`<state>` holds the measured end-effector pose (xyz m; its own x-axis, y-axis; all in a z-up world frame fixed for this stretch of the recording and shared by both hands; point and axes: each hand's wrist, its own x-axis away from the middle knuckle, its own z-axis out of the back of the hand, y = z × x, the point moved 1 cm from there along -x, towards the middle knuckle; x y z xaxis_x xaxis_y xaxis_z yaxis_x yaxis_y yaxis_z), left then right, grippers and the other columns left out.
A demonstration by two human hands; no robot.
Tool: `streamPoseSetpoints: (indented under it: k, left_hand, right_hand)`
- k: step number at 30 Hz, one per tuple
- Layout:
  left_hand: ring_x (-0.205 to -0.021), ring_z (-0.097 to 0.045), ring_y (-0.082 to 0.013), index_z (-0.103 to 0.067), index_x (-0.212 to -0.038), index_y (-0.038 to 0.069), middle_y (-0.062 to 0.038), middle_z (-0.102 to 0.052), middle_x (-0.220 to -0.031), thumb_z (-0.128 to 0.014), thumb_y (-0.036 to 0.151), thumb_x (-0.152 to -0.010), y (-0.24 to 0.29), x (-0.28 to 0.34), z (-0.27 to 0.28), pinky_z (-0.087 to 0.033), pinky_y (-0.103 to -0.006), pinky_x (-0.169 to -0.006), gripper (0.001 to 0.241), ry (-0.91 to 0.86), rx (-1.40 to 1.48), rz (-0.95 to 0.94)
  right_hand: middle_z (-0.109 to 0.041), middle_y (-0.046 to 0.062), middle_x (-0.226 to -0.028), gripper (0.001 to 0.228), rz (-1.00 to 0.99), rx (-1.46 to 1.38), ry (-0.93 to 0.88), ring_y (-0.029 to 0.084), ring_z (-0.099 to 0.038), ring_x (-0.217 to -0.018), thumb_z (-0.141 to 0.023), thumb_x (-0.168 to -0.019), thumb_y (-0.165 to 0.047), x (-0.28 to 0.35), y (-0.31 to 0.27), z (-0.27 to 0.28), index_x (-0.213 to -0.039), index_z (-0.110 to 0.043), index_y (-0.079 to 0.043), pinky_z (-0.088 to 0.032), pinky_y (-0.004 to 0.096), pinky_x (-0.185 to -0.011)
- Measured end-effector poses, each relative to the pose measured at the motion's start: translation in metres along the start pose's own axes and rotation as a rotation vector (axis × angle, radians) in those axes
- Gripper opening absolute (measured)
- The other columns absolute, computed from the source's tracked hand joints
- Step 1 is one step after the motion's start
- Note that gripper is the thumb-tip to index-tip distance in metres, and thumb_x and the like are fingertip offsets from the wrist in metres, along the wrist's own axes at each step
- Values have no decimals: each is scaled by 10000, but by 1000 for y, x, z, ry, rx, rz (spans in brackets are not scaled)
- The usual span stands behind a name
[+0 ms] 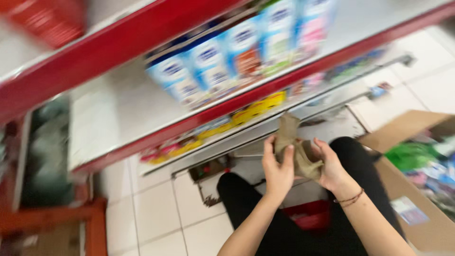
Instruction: The person scans packaged snacks and milk cartons with a handheld barcode scanner and places them on a store shelf. The person then sprays a cleaning solution on the shelf and wipes it with a cloth. The person continues to scan and place milk cartons on the shelf.
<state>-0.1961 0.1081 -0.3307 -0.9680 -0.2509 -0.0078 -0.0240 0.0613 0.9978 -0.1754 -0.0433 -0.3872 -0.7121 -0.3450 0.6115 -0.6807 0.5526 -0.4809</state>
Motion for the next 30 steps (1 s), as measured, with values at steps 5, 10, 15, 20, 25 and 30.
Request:
streamPoseSetpoints:
  k: [5,10,15,20,25,30]
  left_hand:
    - [-1381,-560,-331,-652,-1208,94,-107,-698,-1307,-709,221,-914,-13,23,-113,-243,-653,-1201,325,-452,-487,-368]
    - [-1469,-405,-349,-658,-1305,134,-132,-528,-1486,-690,280,-905,-56,61,-222,-155,-780,-1130,427,-893,-681,-483]
    - [-1445,-394,-382,-598,-1335,69,-193,-456,-1515,-695,258,-896,-122,94,-312,-246,-707,-1113,488,-1160,-671,-414]
    - [-1291,-528,-415,-608,-1344,96,-217,-514,-1436,-688,207,-893,-192,93,-371,-467,-498,-1067,471,-1317,-701,-328]
    - [-1216,-570,-421,-610,-1331,102,-200,-521,-1417,-681,197,-902,-242,95,-415,-478,-490,-989,445,-1450,-855,-243]
    - [-1152,-620,-379,-608,-1336,103,-155,-573,-1372,-645,179,-913,-277,101,-447,-510,-447,-956,431,-1459,-816,48]
  right_hand:
    - [-636,150,-1352,808,212,-277,192,333,-616,-1220,-330,-943,-683,49,-51,105,-1418,-519,-57,-479,485,-1027]
    - [-637,83,-1324,552,502,-356,304,256,-627,-1179,-414,-998,-477,79,-69,235,-1408,-524,-124,-491,448,-1001]
    - [-669,68,-1198,356,713,-336,624,233,-652,-1097,-641,-995,-217,98,-61,381,-1311,-569,-68,-534,401,-959]
    - [-690,111,-1202,442,969,309,1275,297,-655,-1102,-765,-940,-210,115,-61,509,-1299,-607,-7,-532,395,-951]
    - [-625,221,-1233,570,806,839,1595,410,-616,-1154,-845,-856,-240,127,-91,585,-1317,-605,-6,-503,453,-1009]
    - [-573,217,-1284,807,528,1115,1763,397,-516,-1228,-853,-707,-187,129,-106,592,-1435,-532,-48,-365,558,-986]
